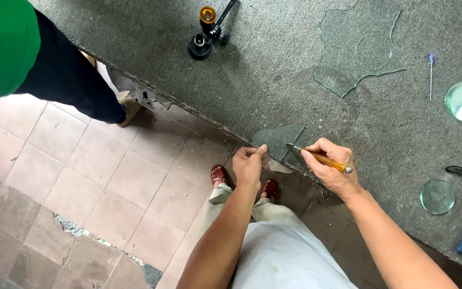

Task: Score and break a glass sheet into a specific shape using a glass cutter and pliers.

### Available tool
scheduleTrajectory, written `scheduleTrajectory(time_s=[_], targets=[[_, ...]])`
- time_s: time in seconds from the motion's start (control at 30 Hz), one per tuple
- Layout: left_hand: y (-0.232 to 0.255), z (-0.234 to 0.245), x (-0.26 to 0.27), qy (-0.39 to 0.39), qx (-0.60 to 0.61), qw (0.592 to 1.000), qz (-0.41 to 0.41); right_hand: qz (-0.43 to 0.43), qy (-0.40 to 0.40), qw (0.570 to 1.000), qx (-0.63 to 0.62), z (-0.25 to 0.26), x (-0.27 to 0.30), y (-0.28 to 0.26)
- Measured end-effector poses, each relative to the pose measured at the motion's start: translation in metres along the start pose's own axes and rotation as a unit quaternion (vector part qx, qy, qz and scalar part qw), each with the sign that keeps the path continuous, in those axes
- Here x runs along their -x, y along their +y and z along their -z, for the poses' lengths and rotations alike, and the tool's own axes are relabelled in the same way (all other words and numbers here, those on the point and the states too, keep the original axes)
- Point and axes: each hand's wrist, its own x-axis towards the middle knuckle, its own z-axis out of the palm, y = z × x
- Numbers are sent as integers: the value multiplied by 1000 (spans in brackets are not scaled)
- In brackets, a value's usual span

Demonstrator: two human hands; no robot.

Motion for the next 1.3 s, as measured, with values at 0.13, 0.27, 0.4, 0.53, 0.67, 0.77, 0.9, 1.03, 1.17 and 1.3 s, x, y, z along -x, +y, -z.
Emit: scheduleTrajectory(time_s=[0.13,0.27,0.4,0.53,0.67,0.77,0.9,1.03,1.17,1.3], targets=[[-1,1,0,3,-5,1000,-3,59,-20,997,42,0,1,2],[-2,-1,-1,6,-6,1000,-4,93,-27,994,58,-2,-3,8],[0,1,0,2,-15,1000,-8,137,-47,987,70,-4,-7,13],[3,1,2,-7,-4,1000,-7,170,-88,978,83,-1,-14,11],[-3,2,-4,-15,-3,1000,-7,176,-86,976,97,-3,-15,18],[0,2,-1,-17,-11,1000,-6,180,-82,975,103,-3,-12,17],[6,5,4,-24,-18,999,-17,166,-83,976,113,-2,-2,18],[-1,8,-6,-35,-43,998,-21,115,-85,985,99,4,6,9],[23,35,26,-56,-99,993,-37,19,-40,998,50,17,41,-10],[16,78,41,-225,16,974,21,-222,-57,973,20,24,106,7]])
